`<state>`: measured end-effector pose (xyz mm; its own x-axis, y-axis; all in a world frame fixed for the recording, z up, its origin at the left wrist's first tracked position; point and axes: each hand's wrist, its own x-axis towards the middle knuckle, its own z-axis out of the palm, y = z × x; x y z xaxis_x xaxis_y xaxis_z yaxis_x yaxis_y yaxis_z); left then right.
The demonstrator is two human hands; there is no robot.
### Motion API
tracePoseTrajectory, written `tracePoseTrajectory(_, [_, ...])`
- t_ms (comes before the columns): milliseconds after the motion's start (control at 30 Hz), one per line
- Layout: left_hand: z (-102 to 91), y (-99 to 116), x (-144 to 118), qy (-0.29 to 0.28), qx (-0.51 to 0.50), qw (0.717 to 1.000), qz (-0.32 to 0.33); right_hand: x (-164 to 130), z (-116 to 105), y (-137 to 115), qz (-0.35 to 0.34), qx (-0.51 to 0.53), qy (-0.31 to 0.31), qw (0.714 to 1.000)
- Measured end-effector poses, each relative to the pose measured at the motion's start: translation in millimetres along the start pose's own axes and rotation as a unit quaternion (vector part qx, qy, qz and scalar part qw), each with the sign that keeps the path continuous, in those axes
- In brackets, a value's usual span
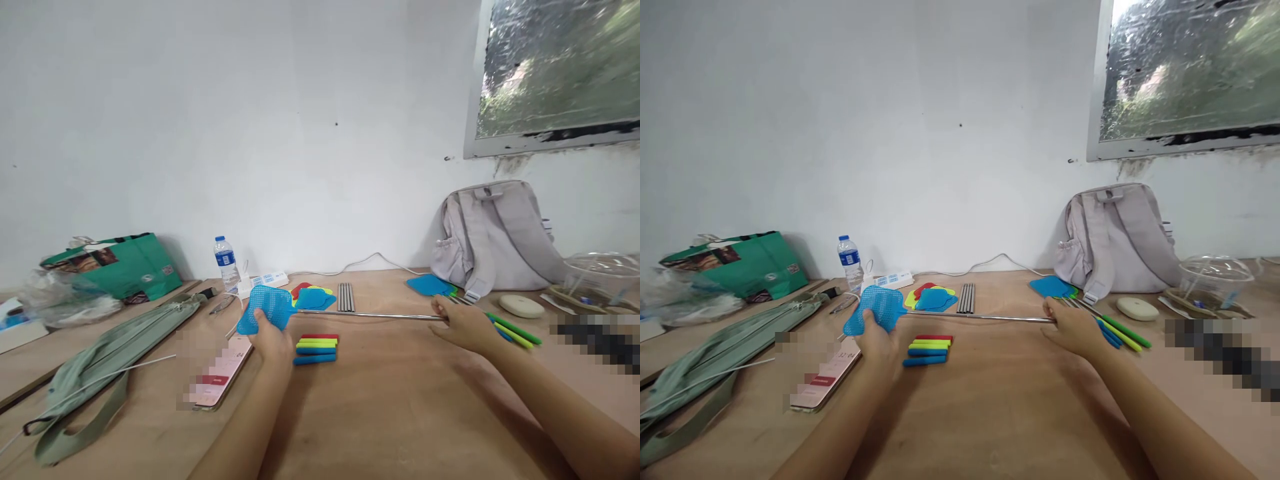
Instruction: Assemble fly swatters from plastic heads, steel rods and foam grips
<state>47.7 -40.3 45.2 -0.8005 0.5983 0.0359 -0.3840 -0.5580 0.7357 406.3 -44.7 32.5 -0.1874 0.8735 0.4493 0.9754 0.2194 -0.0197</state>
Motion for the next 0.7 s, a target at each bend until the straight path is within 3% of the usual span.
tracePoseTrajectory(100, [0.9,-6.0,-1.2,0.061,-0.061,0.996,0.002,1.0,-1.7,-13.1,0.031,0.029,0.003,0.999])
tracePoseTrajectory(267, [5.6,-4.6,-22.7,0.062,-0.061,0.995,-0.056,1.0,-1.4,-33.0,0.016,0.074,0.005,0.997])
tracePoseTrajectory(400, [10.2,-6.5,-49.3,0.027,-0.057,0.995,-0.074,-5.6,4.9,-67.6,-0.021,0.124,0.006,0.992])
tracePoseTrajectory(500, [10.7,-7.2,-54.3,-0.005,-0.057,0.996,-0.064,-11.0,7.6,-88.1,-0.02,0.156,0.004,0.988])
tracePoseTrajectory(600, [8.4,-3.9,-44.1,-0.063,-0.042,0.994,-0.08,-11.5,7.0,-91.8,-0.032,0.176,0.007,0.984])
tracePoseTrajectory(700, [4.8,0.7,-29.5,-0.137,-0.014,0.989,-0.054,-8.0,6.9,-79.7,-0.041,0.183,0.009,0.982])
